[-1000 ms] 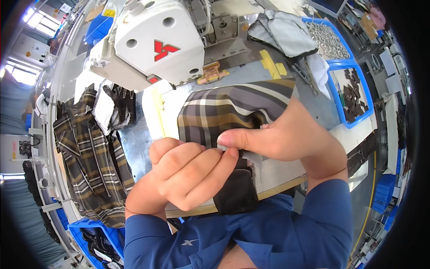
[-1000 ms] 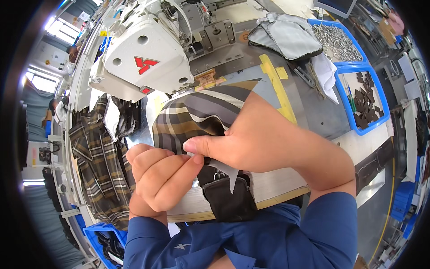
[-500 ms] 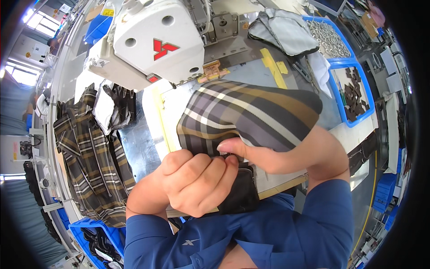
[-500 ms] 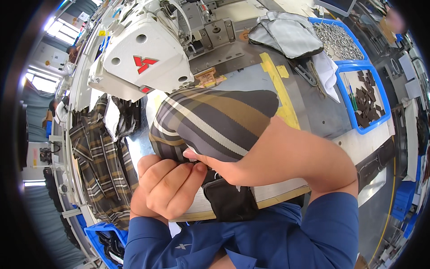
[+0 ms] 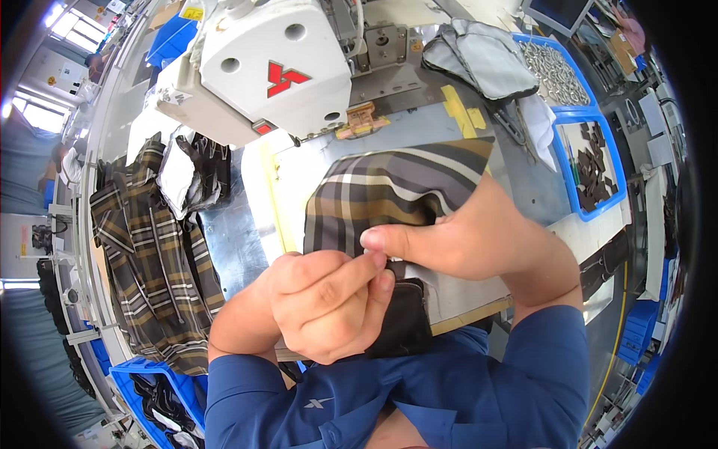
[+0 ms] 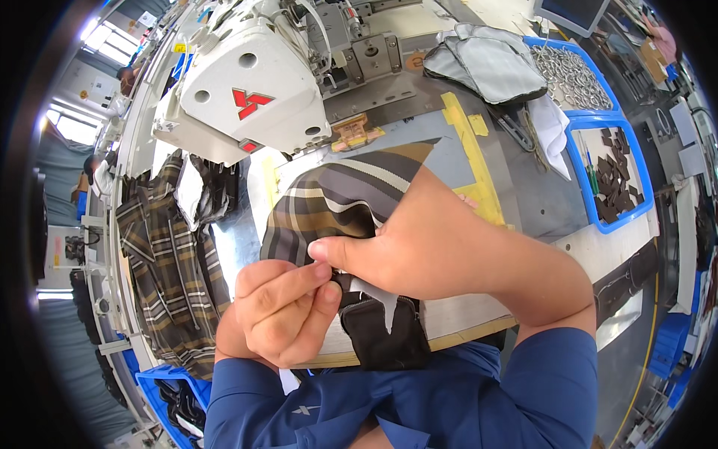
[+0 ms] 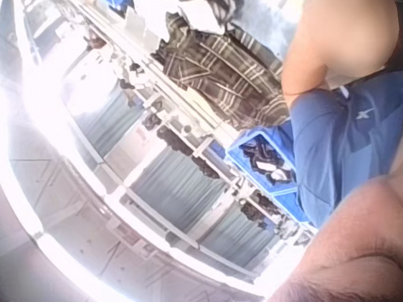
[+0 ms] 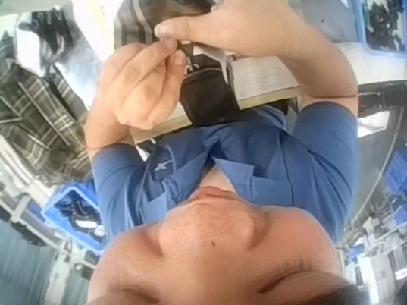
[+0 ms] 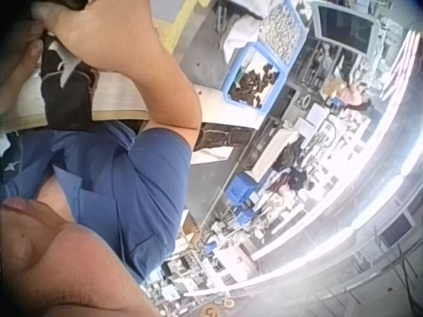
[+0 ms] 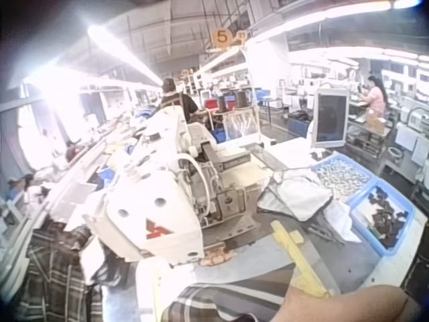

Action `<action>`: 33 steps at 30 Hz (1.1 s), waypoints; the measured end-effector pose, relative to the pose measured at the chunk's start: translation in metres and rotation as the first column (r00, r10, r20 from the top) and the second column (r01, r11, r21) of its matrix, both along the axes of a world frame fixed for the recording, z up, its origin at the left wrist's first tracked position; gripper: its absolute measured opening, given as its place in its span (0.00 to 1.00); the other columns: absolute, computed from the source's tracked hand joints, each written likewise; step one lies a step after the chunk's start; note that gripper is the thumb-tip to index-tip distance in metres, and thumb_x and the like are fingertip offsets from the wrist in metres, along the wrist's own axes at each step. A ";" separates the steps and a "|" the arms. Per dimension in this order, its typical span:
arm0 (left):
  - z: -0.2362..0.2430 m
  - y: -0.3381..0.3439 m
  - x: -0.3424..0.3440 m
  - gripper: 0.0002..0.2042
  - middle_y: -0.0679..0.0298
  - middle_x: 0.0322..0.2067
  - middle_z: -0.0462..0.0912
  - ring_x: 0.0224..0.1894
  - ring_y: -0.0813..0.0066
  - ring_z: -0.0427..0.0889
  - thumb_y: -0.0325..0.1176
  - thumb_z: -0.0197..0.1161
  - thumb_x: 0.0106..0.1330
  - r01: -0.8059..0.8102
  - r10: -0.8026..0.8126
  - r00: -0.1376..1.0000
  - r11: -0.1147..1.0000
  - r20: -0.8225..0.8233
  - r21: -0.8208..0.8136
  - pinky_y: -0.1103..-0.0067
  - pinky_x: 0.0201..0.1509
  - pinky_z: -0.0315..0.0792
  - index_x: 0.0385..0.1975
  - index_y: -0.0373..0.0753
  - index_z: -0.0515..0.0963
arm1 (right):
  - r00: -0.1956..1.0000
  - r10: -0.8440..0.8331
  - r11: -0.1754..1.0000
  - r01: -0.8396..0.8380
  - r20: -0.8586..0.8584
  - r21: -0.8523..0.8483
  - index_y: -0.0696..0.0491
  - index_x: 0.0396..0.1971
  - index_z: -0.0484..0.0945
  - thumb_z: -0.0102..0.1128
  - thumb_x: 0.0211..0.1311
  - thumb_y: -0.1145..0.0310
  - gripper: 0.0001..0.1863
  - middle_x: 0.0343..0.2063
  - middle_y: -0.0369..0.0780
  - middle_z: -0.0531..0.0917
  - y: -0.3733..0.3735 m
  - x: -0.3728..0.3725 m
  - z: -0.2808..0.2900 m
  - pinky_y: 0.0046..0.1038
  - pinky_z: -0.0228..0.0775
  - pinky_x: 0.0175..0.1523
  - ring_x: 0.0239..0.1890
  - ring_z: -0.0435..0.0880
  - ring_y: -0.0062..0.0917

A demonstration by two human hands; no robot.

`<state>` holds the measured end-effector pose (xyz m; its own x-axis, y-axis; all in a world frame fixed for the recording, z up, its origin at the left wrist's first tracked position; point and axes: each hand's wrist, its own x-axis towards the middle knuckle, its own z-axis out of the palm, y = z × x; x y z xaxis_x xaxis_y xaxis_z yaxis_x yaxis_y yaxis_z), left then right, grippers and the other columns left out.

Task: The person sews zippers onto plaid fabric pouches using an industrial sewing machine. They align the zipper with the fabric edge, guide it under the needle, and stitch along the length. The person repeats this process for multiple pouches, occasionally adjusting the fabric and using scissors to trim threads.

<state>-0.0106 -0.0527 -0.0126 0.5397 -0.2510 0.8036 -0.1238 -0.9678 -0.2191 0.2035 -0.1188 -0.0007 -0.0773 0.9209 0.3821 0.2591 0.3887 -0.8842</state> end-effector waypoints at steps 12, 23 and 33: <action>0.024 0.000 -0.016 0.11 0.62 0.33 0.76 0.41 0.58 0.90 0.12 0.74 0.54 -0.165 0.142 0.984 0.955 -0.111 -0.247 0.69 0.37 0.79 0.34 0.30 0.83 | 0.991 -0.052 0.999 0.050 0.125 0.023 0.57 0.57 0.83 0.73 0.44 0.84 0.33 0.46 0.45 0.90 -0.014 0.012 0.031 0.26 0.75 0.40 0.34 0.84 0.23; 0.022 -0.001 -0.011 0.08 0.63 0.31 0.75 0.36 0.59 0.90 0.14 0.73 0.52 0.009 -0.020 0.999 0.972 -0.044 -0.235 0.70 0.36 0.80 0.28 0.32 0.83 | 0.797 -0.416 0.759 0.038 0.439 0.650 0.53 0.33 0.88 0.74 0.44 0.79 0.12 0.31 0.37 0.87 -0.004 -0.005 0.028 0.30 0.79 0.37 0.36 0.87 0.31; 0.014 0.000 -0.008 0.07 0.62 0.32 0.76 0.38 0.60 0.92 0.15 0.73 0.51 0.112 -0.114 0.993 0.977 -0.002 -0.182 0.70 0.40 0.83 0.26 0.34 0.82 | 0.810 -0.270 0.727 -0.183 0.520 0.662 0.57 0.33 0.88 0.72 0.48 0.73 0.10 0.36 0.40 0.90 -0.002 0.006 0.016 0.34 0.80 0.37 0.37 0.88 0.34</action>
<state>-0.0182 -0.0524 0.0013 0.5267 -0.1619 0.8345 -0.2360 -0.9710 -0.0394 0.2090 -0.1206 0.0154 -0.4437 0.4489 0.7757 0.6313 0.7709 -0.0850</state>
